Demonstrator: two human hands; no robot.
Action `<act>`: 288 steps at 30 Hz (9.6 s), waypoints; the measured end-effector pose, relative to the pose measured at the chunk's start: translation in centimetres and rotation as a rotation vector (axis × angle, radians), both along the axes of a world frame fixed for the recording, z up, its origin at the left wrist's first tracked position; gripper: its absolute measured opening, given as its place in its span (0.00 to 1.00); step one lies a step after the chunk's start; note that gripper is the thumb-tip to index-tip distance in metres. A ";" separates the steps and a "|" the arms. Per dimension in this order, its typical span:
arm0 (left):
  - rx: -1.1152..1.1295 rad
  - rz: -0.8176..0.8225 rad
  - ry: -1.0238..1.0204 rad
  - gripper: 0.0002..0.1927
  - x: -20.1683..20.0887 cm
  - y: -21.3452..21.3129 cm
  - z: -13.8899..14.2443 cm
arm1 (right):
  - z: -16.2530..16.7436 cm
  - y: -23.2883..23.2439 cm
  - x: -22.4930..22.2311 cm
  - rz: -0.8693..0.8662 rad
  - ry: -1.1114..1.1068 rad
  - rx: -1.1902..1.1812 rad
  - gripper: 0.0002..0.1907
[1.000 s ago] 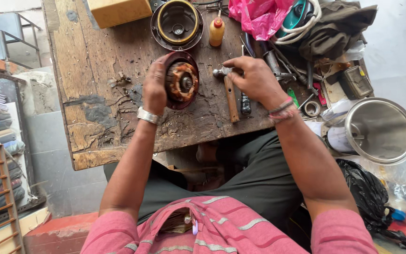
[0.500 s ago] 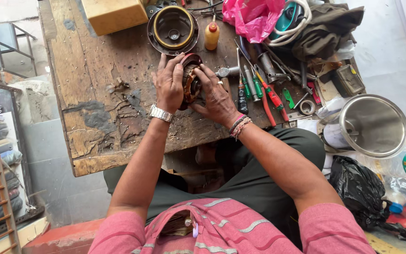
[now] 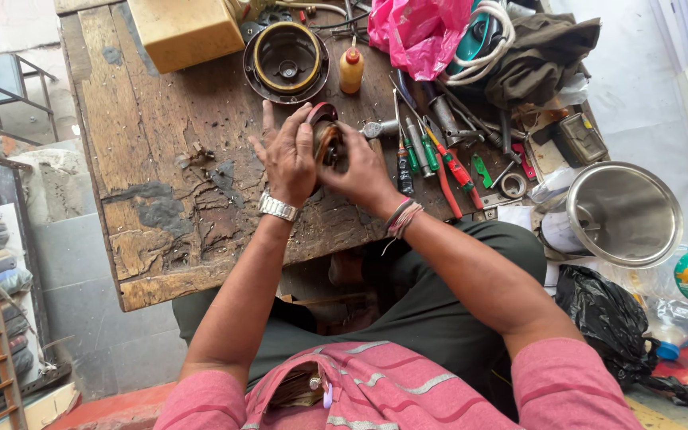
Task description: The person uses a screwdriver and hammer to pry and strike a red cylindrical electrical component on a wooden workbench. They repeatedly tap the component, pry at its edges, and eventually separate the housing to reveal internal wiring and a rotor.
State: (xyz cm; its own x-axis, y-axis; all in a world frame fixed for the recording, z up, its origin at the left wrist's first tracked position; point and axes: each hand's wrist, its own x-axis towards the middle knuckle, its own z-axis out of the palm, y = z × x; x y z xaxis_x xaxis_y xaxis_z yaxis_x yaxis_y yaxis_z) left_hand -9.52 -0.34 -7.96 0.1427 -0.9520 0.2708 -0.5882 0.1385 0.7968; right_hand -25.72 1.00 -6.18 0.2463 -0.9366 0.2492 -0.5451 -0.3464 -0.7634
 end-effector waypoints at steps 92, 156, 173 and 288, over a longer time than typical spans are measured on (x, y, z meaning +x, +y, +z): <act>0.121 -0.244 0.215 0.28 3.0 0.1 1.9 | 4.9 -1.0 -5.5 0.033 0.438 -0.045 0.19; 0.012 -0.054 -0.338 0.24 0.9 1.0 3.3 | 5.5 -4.1 -12.7 -0.327 0.644 0.190 0.19; 0.109 0.011 -0.285 0.21 1.1 -0.6 3.6 | 0.4 2.2 -17.0 -0.324 0.954 0.519 0.21; -0.083 -0.035 -0.185 0.22 0.5 2.4 3.7 | -1.8 -2.1 -3.6 -0.009 -0.283 0.715 0.14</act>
State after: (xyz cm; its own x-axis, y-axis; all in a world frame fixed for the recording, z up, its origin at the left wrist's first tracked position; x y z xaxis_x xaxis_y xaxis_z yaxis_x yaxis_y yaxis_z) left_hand -9.06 2.01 -4.22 0.0508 -0.9289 0.3668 -0.7174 0.2216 0.6605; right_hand -29.30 -1.13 -7.98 0.2549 -0.8952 -0.3655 -0.2959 0.2877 -0.9109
